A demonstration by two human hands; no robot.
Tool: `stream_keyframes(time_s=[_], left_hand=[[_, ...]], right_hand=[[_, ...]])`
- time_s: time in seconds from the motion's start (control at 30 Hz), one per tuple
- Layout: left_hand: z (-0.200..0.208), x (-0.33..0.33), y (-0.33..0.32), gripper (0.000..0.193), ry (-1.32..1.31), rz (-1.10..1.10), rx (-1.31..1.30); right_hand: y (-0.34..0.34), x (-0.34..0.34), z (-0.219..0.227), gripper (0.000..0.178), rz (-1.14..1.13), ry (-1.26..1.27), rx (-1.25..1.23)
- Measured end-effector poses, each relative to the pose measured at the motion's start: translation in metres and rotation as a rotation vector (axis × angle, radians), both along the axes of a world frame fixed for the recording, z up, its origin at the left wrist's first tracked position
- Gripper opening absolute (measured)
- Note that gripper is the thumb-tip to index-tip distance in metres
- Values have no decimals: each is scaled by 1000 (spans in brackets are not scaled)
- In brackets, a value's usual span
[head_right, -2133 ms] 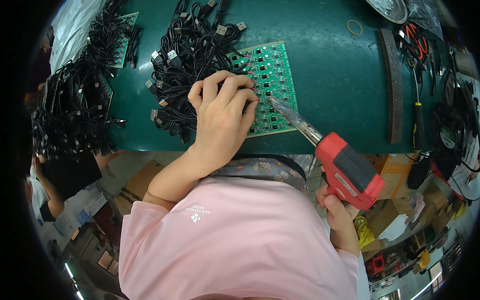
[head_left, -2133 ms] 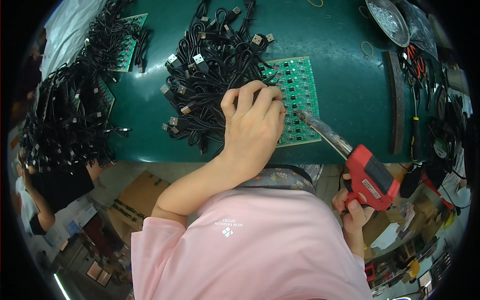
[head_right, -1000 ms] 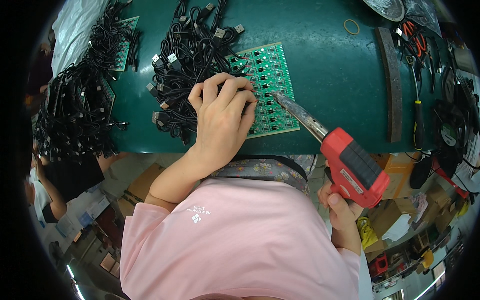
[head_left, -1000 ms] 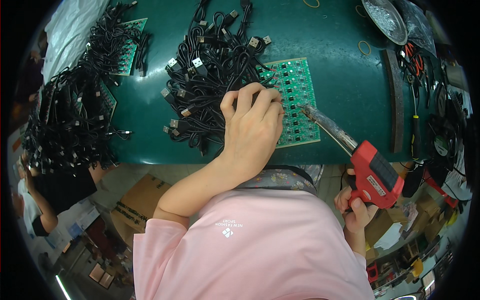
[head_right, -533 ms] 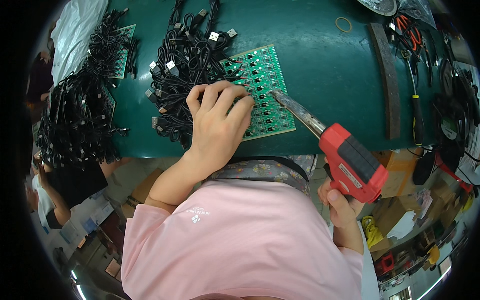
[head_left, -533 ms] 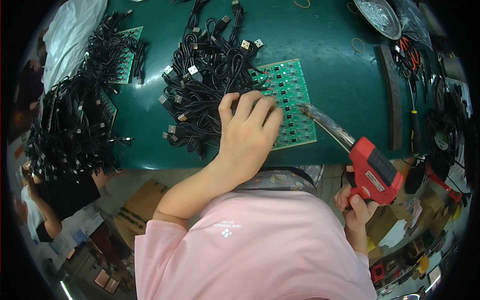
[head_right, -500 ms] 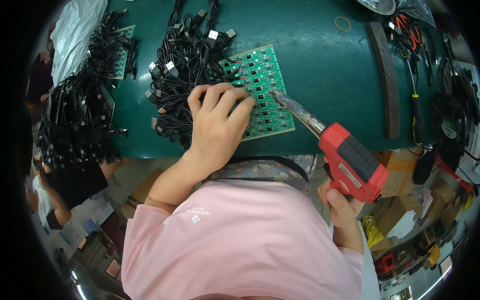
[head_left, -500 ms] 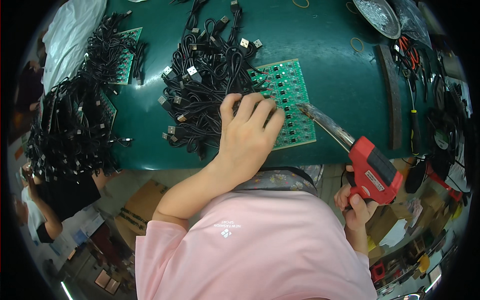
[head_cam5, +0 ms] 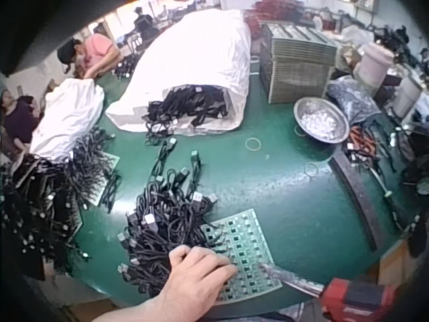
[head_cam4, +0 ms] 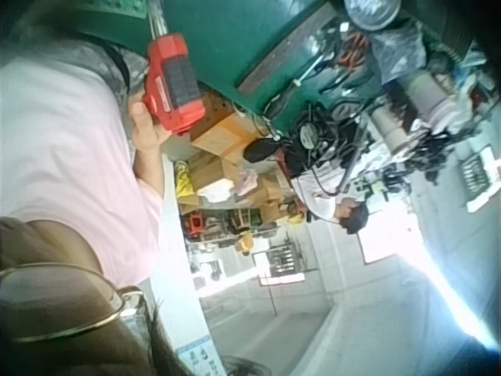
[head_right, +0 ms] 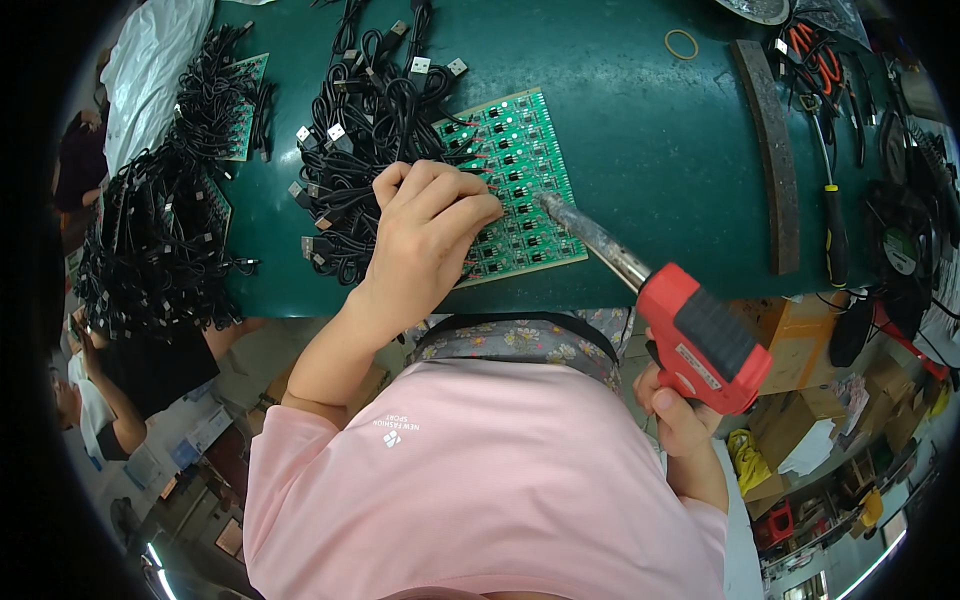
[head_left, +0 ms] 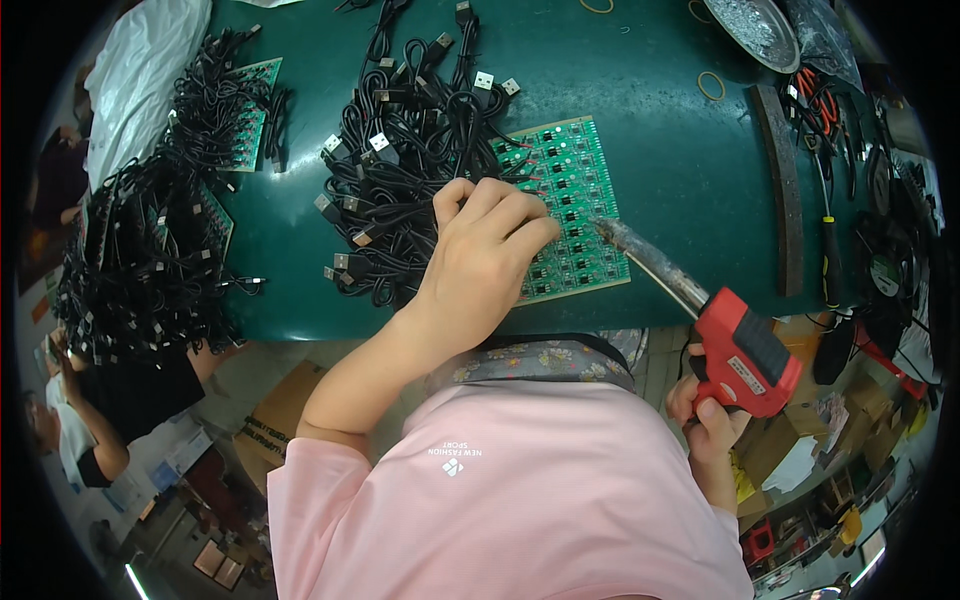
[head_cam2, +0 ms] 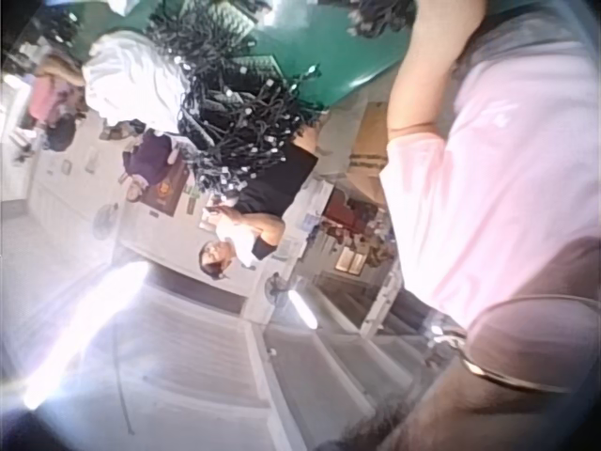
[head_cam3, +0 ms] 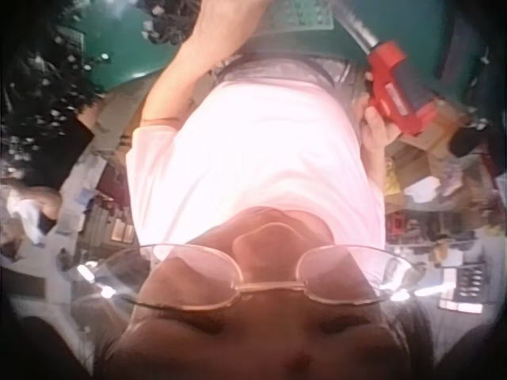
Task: The person takes USB cables from a bag, aligns the wire leads onto a circuit board, and solders them to the board using a soldering iron.
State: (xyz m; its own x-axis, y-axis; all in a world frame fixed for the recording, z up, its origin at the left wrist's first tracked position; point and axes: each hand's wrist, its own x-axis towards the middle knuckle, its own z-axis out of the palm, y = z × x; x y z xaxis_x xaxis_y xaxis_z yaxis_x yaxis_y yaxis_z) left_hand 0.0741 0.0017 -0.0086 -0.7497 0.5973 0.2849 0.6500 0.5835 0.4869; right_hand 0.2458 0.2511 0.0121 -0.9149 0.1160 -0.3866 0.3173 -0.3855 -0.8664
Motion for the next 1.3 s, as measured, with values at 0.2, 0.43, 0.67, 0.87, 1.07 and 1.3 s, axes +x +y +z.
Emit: stream_keyframes(time_s=[0.2,0.43,0.67,0.87,1.07,1.3], left_hand=[[6,-3,-1,17,-47,-41,-56],[17,-15,1,9,-146,-125,-127],[18,-21,1,6,-183,-167,-127],[19,-20,4,4,-189,-152,-115],[21,-21,5,3,-194,-167,-162],[21,-21,6,3,-182,-165,-192]], right_hand=[[0,14,-4,57,43,-51,33],[-3,16,-7,56,23,-103,2],[-8,12,-11,51,7,-80,40],[-10,14,-15,46,-10,-60,55],[-1,11,-3,52,52,-26,164],[-3,3,8,68,-13,-105,59]])
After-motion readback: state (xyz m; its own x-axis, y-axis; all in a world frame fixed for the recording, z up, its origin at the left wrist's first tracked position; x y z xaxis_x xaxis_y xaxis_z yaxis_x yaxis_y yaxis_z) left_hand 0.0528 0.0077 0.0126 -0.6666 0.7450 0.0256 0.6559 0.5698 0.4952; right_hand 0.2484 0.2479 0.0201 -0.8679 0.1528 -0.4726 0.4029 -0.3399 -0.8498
